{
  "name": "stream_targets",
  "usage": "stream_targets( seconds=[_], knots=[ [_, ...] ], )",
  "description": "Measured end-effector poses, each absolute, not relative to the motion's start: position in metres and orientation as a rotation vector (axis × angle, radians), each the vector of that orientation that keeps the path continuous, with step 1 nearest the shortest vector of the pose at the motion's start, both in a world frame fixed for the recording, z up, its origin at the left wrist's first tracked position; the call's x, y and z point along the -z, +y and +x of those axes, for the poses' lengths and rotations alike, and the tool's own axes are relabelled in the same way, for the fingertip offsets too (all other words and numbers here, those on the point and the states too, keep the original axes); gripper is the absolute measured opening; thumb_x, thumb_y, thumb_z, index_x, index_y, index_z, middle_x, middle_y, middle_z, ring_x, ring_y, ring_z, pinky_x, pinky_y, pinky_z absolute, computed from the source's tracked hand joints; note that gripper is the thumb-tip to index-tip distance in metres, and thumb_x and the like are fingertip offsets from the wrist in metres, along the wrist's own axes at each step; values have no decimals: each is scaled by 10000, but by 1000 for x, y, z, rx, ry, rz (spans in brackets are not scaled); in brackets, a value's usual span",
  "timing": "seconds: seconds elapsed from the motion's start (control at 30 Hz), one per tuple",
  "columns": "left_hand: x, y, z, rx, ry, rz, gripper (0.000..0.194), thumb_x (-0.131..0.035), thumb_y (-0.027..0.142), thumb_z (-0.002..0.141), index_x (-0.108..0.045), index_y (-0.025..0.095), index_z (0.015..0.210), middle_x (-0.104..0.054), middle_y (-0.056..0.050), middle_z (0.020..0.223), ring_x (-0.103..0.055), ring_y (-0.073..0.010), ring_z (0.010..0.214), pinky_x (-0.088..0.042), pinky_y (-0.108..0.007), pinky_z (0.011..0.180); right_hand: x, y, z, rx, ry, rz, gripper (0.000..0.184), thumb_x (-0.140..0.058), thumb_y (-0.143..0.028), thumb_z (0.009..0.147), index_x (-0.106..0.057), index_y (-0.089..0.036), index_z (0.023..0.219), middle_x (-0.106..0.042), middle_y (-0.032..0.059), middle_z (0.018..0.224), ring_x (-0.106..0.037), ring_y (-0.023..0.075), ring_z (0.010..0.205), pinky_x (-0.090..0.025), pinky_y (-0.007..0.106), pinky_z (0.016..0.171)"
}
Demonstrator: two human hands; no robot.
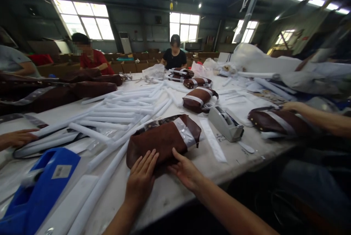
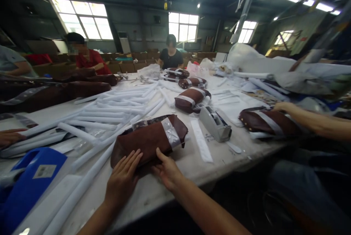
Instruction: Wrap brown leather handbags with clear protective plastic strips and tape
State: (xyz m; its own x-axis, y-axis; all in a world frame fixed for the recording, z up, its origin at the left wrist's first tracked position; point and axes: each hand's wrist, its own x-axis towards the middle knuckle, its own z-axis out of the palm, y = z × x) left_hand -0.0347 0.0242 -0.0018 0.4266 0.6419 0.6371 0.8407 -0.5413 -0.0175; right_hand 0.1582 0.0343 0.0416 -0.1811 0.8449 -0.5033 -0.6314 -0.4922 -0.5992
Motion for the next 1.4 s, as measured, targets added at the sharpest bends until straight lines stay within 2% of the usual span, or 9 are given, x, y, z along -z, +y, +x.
stream_targets(
  seconds=[0.13,0.23,0.3,0.43,0.57,0.73,0.97,1.27,1.4],
  knots=[
    [-3,30,-37,911,-1251,-2221,720,-435,66,878,-261,235,1556,-553,-63,1437,-548,-231,1293,-371,-383,1114,-55,30,157,-1842,-443,-937,417,-857,-413,689,-631,-169,941,-726,47,936,-704,164,840,-552,307,864],
    [-9,35,-38,968,-1262,-2189,729,-448,72,878,-253,248,1558,-576,-64,1413,-580,-227,1256,-388,-371,1094,-62,29,178,-1801,-924,-1009,432,-745,-559,773,-638,-167,922,-740,73,925,-720,207,876,-547,384,894],
    [-14,38,-38,1007,-1291,-2169,740,-451,58,869,-262,261,1555,-584,-60,1406,-591,-229,1243,-396,-377,1087,-61,35,211,-1454,-1405,-1193,423,-630,-576,860,-688,-186,1013,-753,85,976,-715,240,939,-534,429,931],
    [-24,41,-37,1087,-1349,-2127,740,-490,54,853,-311,267,1538,-596,-65,1393,-613,-240,1210,-425,-387,1068,-41,61,303,-339,-1910,-1493,302,-542,-348,940,-689,-216,1169,-674,114,1265,-624,265,1186,-467,460,1062],
    [-32,47,-35,1178,-1491,-2033,694,-538,76,845,-400,272,1497,-623,-66,1358,-633,-259,1171,-452,-399,1048,-14,87,372,79,-2043,-1704,329,-611,-208,871,-684,-159,1188,-590,180,1375,-526,313,1312,-457,521,1070],
    [-34,50,-31,1169,-1567,-2013,666,-553,87,844,-435,268,1474,-623,-69,1354,-636,-270,1156,-456,-408,1044,-8,102,389,99,-2054,-1669,176,-593,-213,900,-767,-222,929,-721,90,1190,-615,273,1212,-505,474,1030],
    [-34,51,-28,1147,-1572,-2043,666,-530,82,841,-439,269,1473,-613,-58,1368,-617,-268,1183,-433,-405,1068,-28,69,342,9,-1956,-1431,215,-548,-288,946,-760,-253,940,-745,60,1129,-647,253,1161,-483,473,1052],
    [-37,50,-26,1150,-1572,-2031,635,-541,87,846,-468,256,1453,-622,-62,1357,-625,-263,1172,-436,-398,1065,-67,-31,280,-1172,-2181,-1250,237,-596,-402,921,-766,-282,1036,-783,16,974,-733,211,850,-569,294,797],
    [-37,51,-26,1161,-1567,-2028,645,-549,83,834,-468,252,1451,-626,-69,1350,-632,-266,1162,-443,-402,1059,-53,12,290,-640,-1959,-1493,378,-520,-445,954,-672,-266,1251,-715,78,1206,-681,266,1079,-529,409,963]
  ],
)
